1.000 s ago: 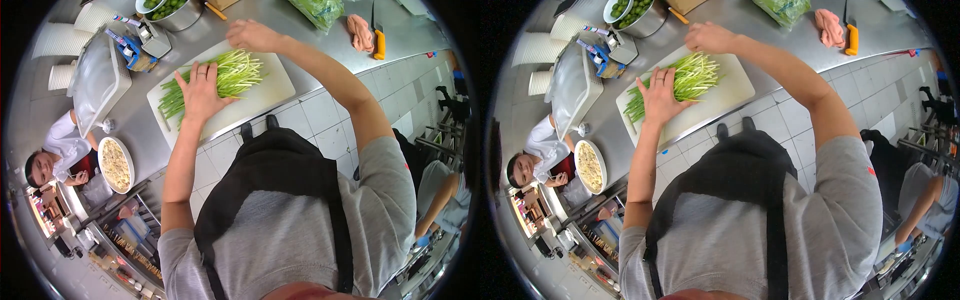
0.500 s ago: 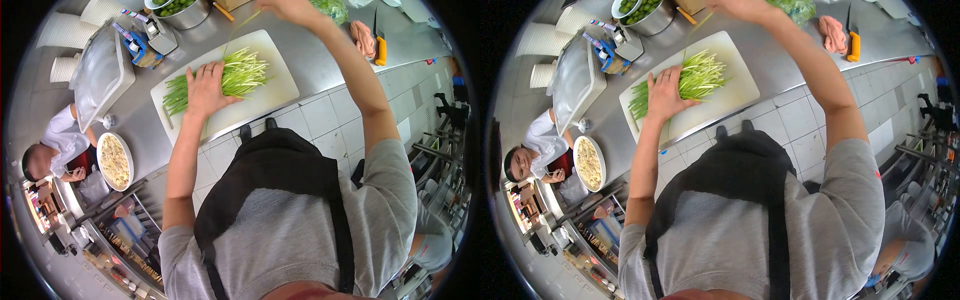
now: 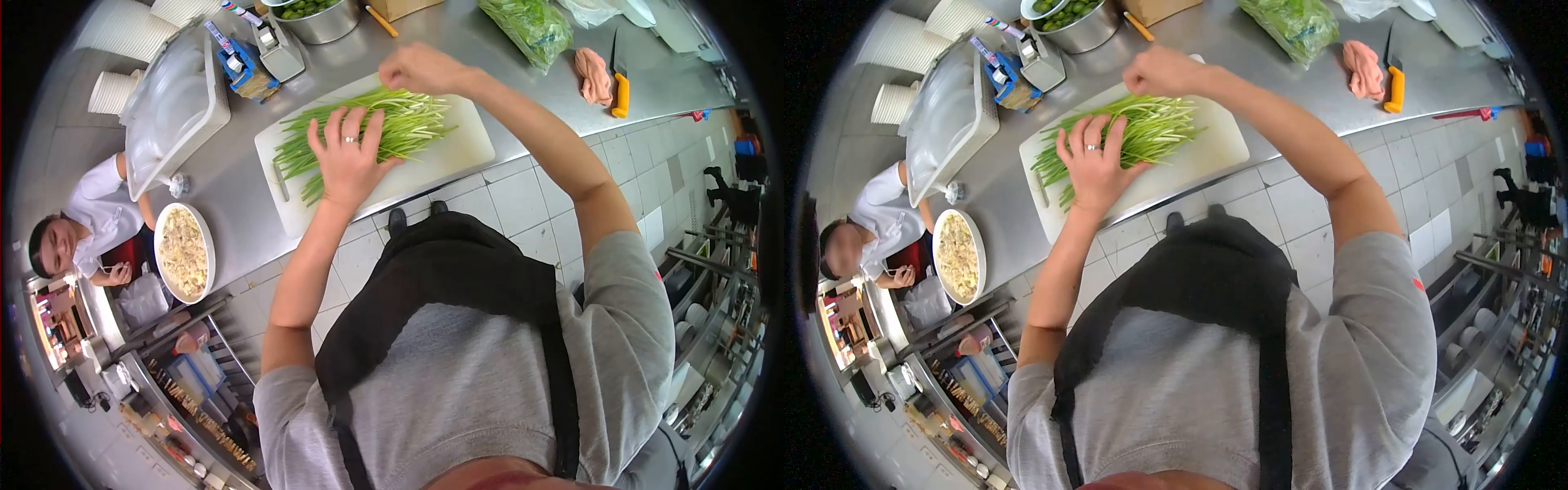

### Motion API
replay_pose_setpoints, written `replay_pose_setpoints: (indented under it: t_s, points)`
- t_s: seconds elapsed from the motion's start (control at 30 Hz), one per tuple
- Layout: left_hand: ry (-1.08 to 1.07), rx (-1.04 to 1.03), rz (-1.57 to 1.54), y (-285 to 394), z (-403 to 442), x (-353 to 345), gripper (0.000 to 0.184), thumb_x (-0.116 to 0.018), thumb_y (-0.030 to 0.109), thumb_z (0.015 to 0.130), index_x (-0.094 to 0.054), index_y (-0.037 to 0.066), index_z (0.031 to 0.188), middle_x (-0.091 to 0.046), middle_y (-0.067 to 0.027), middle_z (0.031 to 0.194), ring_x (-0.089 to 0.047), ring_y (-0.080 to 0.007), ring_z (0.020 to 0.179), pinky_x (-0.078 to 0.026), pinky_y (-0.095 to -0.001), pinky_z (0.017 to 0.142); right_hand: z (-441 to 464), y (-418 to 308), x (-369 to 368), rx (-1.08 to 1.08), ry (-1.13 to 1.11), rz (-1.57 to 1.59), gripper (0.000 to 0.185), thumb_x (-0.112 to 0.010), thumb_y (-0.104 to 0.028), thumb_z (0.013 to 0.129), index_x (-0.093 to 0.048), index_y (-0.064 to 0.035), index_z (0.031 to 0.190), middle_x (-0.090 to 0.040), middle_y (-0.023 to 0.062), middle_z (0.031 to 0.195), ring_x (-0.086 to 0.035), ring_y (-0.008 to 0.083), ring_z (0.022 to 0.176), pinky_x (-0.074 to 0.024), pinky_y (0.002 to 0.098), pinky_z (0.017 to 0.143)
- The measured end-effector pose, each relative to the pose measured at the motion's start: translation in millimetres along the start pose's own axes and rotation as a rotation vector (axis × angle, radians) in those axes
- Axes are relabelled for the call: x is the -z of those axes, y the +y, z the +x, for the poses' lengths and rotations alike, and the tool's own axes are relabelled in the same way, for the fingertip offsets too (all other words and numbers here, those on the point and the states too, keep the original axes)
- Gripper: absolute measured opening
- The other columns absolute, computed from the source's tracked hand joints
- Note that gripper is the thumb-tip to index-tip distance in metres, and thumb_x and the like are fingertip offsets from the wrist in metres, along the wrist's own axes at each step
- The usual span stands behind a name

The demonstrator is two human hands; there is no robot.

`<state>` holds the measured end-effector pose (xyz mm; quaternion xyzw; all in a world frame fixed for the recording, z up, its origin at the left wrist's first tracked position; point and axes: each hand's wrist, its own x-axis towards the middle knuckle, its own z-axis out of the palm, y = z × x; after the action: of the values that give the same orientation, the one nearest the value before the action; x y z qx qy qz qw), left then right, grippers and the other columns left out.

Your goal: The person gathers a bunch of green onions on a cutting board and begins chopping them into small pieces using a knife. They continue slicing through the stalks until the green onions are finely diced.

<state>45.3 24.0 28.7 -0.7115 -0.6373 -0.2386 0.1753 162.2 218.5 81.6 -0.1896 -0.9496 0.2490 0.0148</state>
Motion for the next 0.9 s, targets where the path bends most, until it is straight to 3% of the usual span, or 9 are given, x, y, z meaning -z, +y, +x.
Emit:
replay_pose_setpoints:
  t_s: [0.07, 0.13, 0.23, 0.37, 0.53, 0.63, 0.77, 0.83, 0.9]
  points:
    - [-0.062, 0.034, -0.023, 1.3, 3.8, 6.2, 0.104, -0.086, 0.044, 0.039, -0.046, 0.012, 0.130, -0.046, -0.0093, 0.130, -0.036, -0.0344, 0.124, -0.021, -0.0612, 0.100, 7.0, 10.8, -17.5, -0.041, -0.161, -0.113, 0.017, -0.061, -0.016, 0.083, -0.064, -0.0077, 0.097, -0.065, 0.0089, 0.091, -0.061, 0.0280, 0.090, -0.0457, 0.0413, 0.080]
    - [-0.129, 0.075, -0.048, 0.5, 12.1, 13.3, 0.108, -0.086, 0.044, 0.038, -0.044, 0.011, 0.132, -0.043, -0.0110, 0.134, -0.032, -0.0373, 0.128, -0.020, -0.0628, 0.101, 15.8, 30.3, -28.8, 0.281, 0.170, -0.025, 0.026, -0.058, -0.024, 0.081, -0.066, -0.0086, 0.102, -0.067, 0.0161, 0.095, -0.063, 0.0355, 0.089, -0.0493, 0.0432, 0.080]
    - [-0.343, 0.080, -0.018, -6.3, 31.8, 13.2, 0.133, -0.088, 0.043, 0.036, -0.021, 0.004, 0.143, -0.023, -0.0158, 0.150, -0.014, -0.0419, 0.138, -0.012, -0.0676, 0.104, 29.0, 26.1, -36.4, 0.104, 0.111, -0.005, 0.029, -0.054, -0.030, 0.084, -0.066, -0.0090, 0.100, -0.066, 0.0191, 0.097, -0.062, 0.0374, 0.090, -0.0489, 0.0445, 0.081]
    - [-0.430, 0.064, -0.097, -16.9, 39.7, -1.2, 0.139, -0.089, 0.037, 0.039, -0.008, 0.002, 0.146, -0.024, -0.0172, 0.149, -0.022, -0.0329, 0.139, -0.011, -0.0658, 0.106, 22.4, -1.3, -31.4, 0.084, -0.173, -0.063, 0.032, -0.052, -0.030, 0.087, -0.061, -0.0054, 0.107, -0.064, 0.0199, 0.102, -0.060, 0.0384, 0.092, -0.0474, 0.0451, 0.082]
    - [-0.643, 0.164, -0.213, -20.0, 47.2, 3.5, 0.133, -0.089, 0.035, 0.041, -0.013, 0.004, 0.146, -0.046, -0.0165, 0.134, -0.040, -0.0322, 0.127, -0.017, -0.0604, 0.107, -31.1, 7.8, -14.2, 0.104, 0.293, 0.047, 0.026, -0.058, -0.022, 0.085, -0.064, -0.0116, 0.108, -0.067, 0.0161, 0.094, -0.063, 0.0358, 0.084, -0.0491, 0.0430, 0.079]
    - [-0.666, 0.141, -0.081, -20.6, 43.8, 1.4, 0.124, -0.088, 0.038, 0.044, -0.023, 0.006, 0.144, -0.047, -0.0135, 0.131, -0.043, -0.0289, 0.122, -0.018, -0.0596, 0.107, -97.2, 46.4, 42.5, -0.254, 0.666, 0.201, 0.029, -0.061, -0.029, 0.083, -0.067, -0.0121, 0.106, -0.068, 0.0099, 0.100, -0.065, 0.0257, 0.091, -0.0493, 0.0356, 0.082]
    - [-0.655, 0.158, -0.024, -17.5, 43.7, 7.2, 0.110, -0.085, 0.042, 0.050, -0.033, 0.007, 0.140, -0.049, -0.0128, 0.129, -0.044, -0.0285, 0.120, -0.023, -0.0587, 0.104, -210.9, 166.8, 75.3, -0.871, 1.259, 0.195, 0.027, -0.057, -0.028, 0.084, -0.069, -0.0064, 0.096, -0.068, 0.0147, 0.084, -0.066, 0.0292, 0.072, -0.0515, 0.0368, 0.067]
    - [-0.708, 0.225, 0.026, -14.2, 45.5, 8.6, 0.107, -0.084, 0.044, 0.051, -0.034, 0.006, 0.139, -0.049, -0.0126, 0.129, -0.045, -0.0287, 0.120, -0.025, -0.0583, 0.103, -263.6, 235.9, 69.6, -1.097, 1.078, -0.312, 0.044, -0.055, -0.043, 0.081, -0.068, -0.0025, 0.094, -0.067, 0.0199, 0.087, -0.065, 0.0349, 0.086, -0.0501, 0.0406, 0.076]
    - [-0.690, 0.307, 0.056, -16.5, 42.4, 8.6, 0.105, -0.083, 0.047, 0.052, -0.036, 0.009, 0.138, -0.049, -0.0147, 0.129, -0.046, -0.0312, 0.120, -0.028, -0.0568, 0.102, -290.5, 275.6, 62.2, -1.372, 0.757, -0.314, 0.068, -0.055, -0.063, 0.076, -0.067, 0.0005, 0.096, -0.065, 0.0221, 0.100, -0.061, 0.0358, 0.100, -0.0470, 0.0423, 0.085]
